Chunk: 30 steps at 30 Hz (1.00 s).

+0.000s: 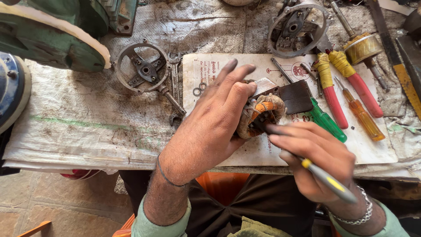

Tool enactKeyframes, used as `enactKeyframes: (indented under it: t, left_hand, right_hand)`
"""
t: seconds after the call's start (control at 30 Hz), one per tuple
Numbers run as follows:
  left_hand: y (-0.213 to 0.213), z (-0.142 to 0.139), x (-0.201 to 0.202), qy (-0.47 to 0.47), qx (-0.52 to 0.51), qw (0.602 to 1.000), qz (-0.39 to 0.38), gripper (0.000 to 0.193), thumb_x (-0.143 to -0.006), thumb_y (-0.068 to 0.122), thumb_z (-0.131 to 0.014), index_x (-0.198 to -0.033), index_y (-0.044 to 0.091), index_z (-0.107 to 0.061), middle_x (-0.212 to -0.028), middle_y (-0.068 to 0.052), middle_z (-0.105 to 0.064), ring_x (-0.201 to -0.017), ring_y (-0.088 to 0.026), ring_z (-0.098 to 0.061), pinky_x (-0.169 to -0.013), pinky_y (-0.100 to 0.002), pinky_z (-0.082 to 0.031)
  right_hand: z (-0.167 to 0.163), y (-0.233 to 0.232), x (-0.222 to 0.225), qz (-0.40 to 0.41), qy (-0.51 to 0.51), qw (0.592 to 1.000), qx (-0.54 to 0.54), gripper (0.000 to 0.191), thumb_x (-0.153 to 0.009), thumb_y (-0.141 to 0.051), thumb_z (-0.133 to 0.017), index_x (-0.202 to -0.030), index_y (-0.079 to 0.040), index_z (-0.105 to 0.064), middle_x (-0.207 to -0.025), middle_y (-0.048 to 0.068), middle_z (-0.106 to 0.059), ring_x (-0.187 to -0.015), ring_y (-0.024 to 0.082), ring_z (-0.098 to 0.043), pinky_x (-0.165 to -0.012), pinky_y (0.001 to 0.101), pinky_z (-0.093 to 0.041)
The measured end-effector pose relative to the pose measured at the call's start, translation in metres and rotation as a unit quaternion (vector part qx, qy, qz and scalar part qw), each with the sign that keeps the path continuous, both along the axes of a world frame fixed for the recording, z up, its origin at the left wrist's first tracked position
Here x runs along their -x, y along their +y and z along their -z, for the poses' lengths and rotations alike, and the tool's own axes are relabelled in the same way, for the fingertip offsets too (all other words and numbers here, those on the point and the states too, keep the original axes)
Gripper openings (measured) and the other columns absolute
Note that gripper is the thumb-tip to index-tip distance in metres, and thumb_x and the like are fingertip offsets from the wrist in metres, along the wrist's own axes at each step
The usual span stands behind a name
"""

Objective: The person works on a small electric motor component at a cluttered workbench, holding it with both hands while prying and pulling at its windings and internal parts. Near the end they pick up a screwdriver and use it to lever inside the motor housing.

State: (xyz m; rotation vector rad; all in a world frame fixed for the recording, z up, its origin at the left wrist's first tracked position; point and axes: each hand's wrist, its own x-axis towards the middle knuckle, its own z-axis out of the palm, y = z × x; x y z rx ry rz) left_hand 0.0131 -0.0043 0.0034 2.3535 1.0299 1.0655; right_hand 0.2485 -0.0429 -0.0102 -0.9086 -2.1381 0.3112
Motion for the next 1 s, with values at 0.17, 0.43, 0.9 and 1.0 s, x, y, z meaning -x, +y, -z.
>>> enactKeyframes:
  t: [0.17, 0.43, 0.9, 1.0]
  left_hand:
    - [-0.0024, -0.0050, -0.0009, 0.048, 0.010, 0.998, -0.047, 0.089, -0.059, 0.012, -0.093, -0.136, 0.007, -0.049, -0.144, -0.018, -0.045, -0.135, -0.044, -0.044, -0.111, -0.053, -0.042]
    - [-0.0030, -0.0071, 0.0023, 0.046, 0.021, 0.998, -0.028, 0.085, -0.061, -0.002, -0.082, -0.139, 0.006, -0.048, -0.142, -0.016, -0.046, -0.132, -0.043, -0.045, -0.111, -0.049, -0.045]
    - [-0.0012, -0.0043, 0.0024, 0.057, 0.021, 0.998, -0.021, 0.087, -0.059, -0.002, -0.083, -0.138, 0.004, -0.048, -0.141, -0.016, -0.045, -0.131, -0.042, -0.044, -0.110, -0.049, -0.044]
    - [-0.0014, -0.0040, 0.0013, 0.066, 0.004, 0.997, -0.029, 0.087, -0.060, -0.006, -0.080, -0.139, 0.004, -0.048, -0.142, -0.016, -0.045, -0.133, -0.042, -0.044, -0.112, -0.048, -0.045]
  right_hand:
    - [0.0012, 0.0002, 0.0012, -0.010, 0.011, 1.000, -0.013, 0.019, -0.088, 0.000, -0.069, -0.107, 0.002, -0.069, -0.108, 0.020, -0.074, -0.100, 0.034, -0.075, -0.090, 0.0403, -0.059]
    - [0.0035, 0.0018, 0.0014, -0.026, -0.006, 0.999, -0.037, 0.021, -0.088, -0.002, -0.069, -0.108, 0.001, -0.069, -0.108, 0.018, -0.075, -0.099, 0.034, -0.075, -0.088, 0.0401, -0.060]
    - [0.0053, 0.0017, 0.0022, -0.051, 0.031, 0.996, -0.060, 0.024, -0.086, -0.002, -0.073, -0.110, 0.001, -0.068, -0.109, 0.016, -0.074, -0.099, 0.030, -0.075, -0.088, 0.0382, -0.061]
    - [0.0042, 0.0020, 0.0024, -0.018, -0.039, 0.999, -0.027, 0.026, -0.081, 0.002, -0.067, -0.107, 0.003, -0.071, -0.105, 0.020, -0.076, -0.097, 0.036, -0.075, -0.085, 0.0420, -0.061]
